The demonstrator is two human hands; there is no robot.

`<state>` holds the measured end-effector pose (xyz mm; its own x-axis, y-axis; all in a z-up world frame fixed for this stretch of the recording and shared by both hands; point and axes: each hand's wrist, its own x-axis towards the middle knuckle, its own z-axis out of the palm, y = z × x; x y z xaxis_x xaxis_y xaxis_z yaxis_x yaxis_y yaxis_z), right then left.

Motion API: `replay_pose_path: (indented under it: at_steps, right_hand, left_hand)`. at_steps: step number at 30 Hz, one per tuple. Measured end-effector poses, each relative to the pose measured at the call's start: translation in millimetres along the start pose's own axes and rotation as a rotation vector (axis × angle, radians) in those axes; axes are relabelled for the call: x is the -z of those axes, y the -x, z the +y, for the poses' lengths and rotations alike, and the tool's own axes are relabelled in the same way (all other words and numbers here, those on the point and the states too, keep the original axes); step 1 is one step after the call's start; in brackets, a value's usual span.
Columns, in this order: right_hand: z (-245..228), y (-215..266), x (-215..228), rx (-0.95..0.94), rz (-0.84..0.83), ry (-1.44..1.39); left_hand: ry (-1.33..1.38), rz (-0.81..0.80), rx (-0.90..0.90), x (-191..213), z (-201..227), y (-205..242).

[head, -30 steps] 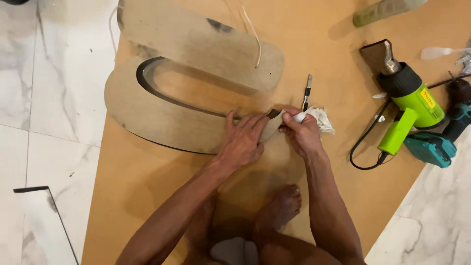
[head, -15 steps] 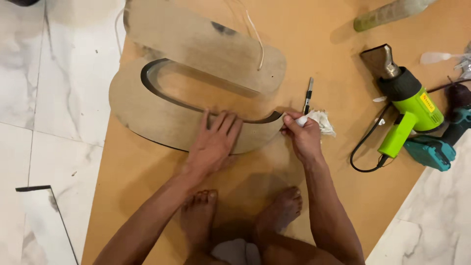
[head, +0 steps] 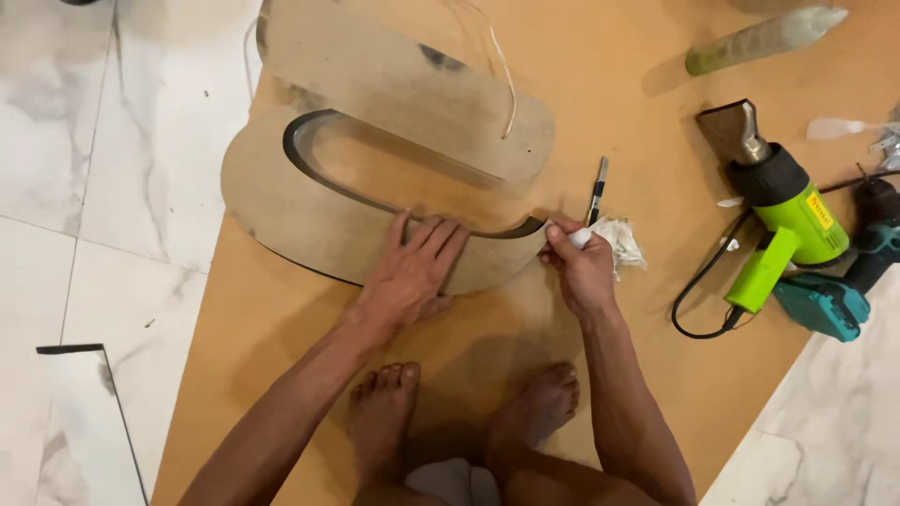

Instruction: The person applies adhesive from a small tube along the inner edge of a large curved wooden letter and presses a black strip into place. They repeatedly smooth the strip with their fingers to ensure it adheres properly.

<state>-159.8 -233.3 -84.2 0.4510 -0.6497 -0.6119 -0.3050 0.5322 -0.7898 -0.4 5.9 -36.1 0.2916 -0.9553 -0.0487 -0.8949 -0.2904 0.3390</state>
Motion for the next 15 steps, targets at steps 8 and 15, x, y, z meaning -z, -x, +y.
replay_pose_path:
  at_steps: [8,15]
  right_hand:
    - [2,-4,4,-0.006,-0.019,0.022]
    - [-3,-1,0,0.005,-0.036,0.030]
  left_hand:
    - [0.130,0.014,-0.013,-3,-2,0]
    - [0.153,0.019,-0.008,-16,-4,0]
